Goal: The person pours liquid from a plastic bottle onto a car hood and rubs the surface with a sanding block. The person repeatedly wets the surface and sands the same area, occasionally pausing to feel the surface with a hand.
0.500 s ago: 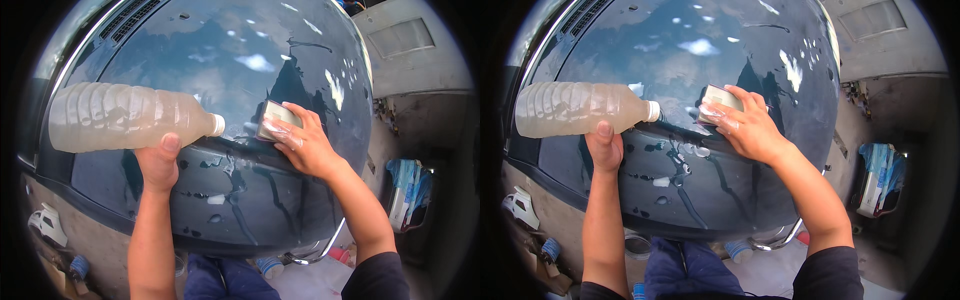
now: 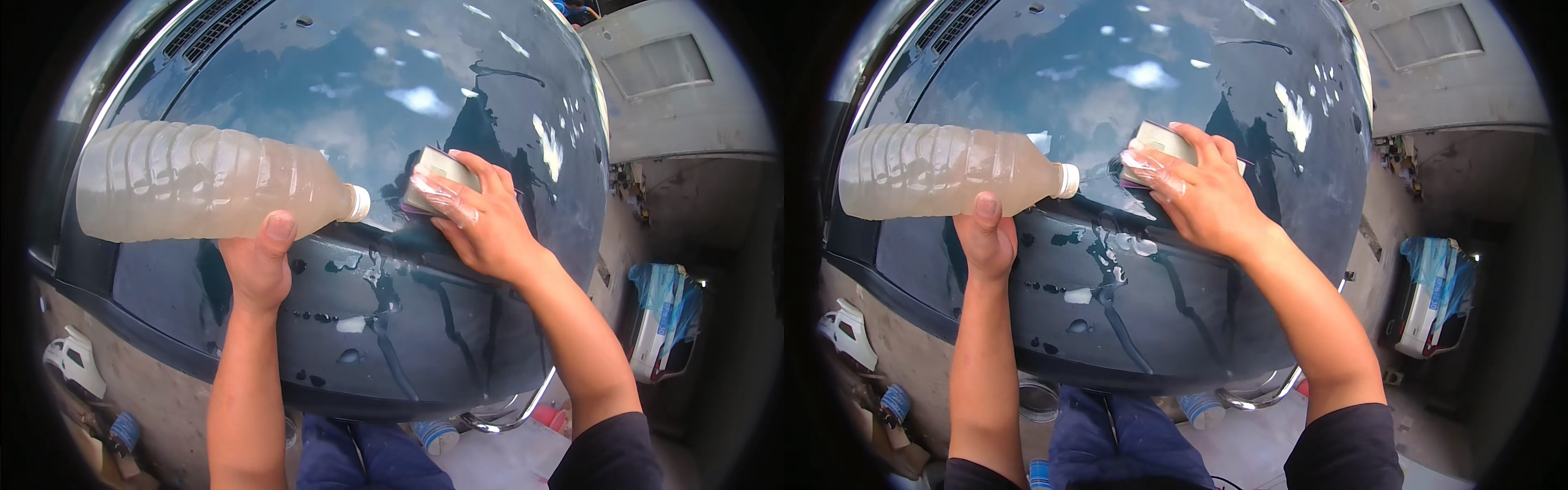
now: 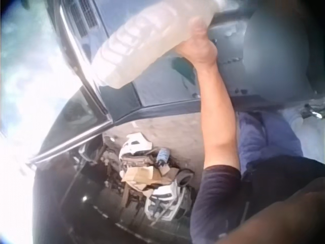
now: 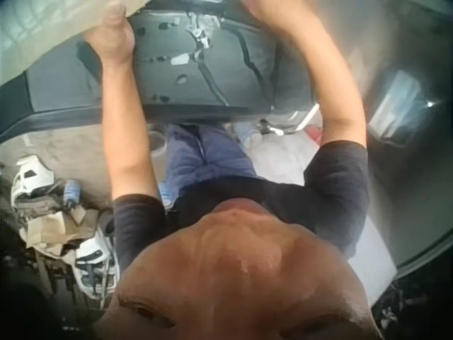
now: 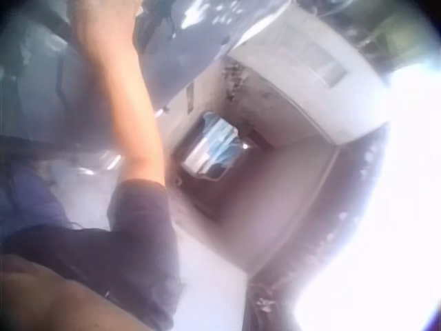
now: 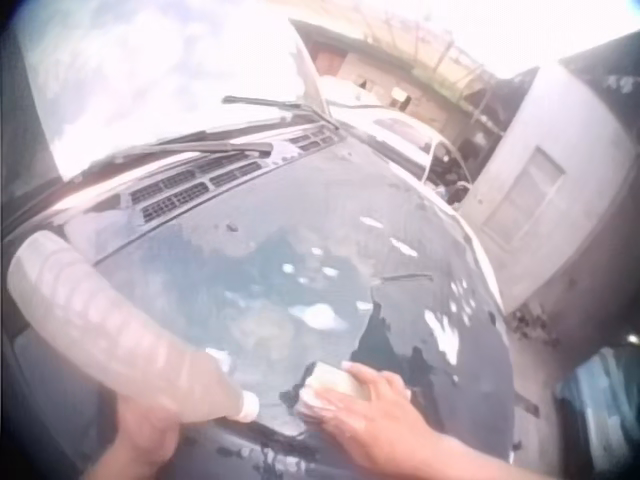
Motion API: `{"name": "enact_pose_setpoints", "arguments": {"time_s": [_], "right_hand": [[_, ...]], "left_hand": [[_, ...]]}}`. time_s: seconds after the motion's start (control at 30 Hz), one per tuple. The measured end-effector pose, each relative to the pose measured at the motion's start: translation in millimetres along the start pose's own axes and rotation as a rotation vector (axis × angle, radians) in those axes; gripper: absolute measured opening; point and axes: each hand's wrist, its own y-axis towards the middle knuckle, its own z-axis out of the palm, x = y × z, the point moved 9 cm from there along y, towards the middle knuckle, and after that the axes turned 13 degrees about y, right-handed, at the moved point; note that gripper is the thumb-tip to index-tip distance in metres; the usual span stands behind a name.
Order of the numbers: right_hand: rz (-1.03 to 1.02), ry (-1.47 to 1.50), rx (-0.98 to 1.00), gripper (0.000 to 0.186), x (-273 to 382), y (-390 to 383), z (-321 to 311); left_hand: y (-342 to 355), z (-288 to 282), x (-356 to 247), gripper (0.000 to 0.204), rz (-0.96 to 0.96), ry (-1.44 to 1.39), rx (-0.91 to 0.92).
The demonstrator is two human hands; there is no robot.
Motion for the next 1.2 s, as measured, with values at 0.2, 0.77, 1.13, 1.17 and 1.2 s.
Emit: {"name": "enact_pose_setpoints", "arguments": {"time_s": [0.2,0.77,1.13,1.17,1.2], "right_hand": [[0.002,-0.001,0.064,0.061,0,-15,2],[-0.05,0.052,-0.027,0.055,14,25,11],[-0.069,0.062,0.005,0.053,39,12,23],[-0.063,0.054,0.011,0.054,38,12,23],[-0.026,0.059,0.018,0.055,35,3,22]], "left_hand": [[-1,-3,3,0.07,-0.017,-0.064,-0.005],[2,-4,7,0.066,0.033,0.012,-0.05],[2,-6,7,0.065,0.005,-0.053,-0.147],[4,-8,8,0.065,-0.007,-0.074,-0.164],[3,-9,7,0.065,-0.001,-0.063,-0.144]]}}
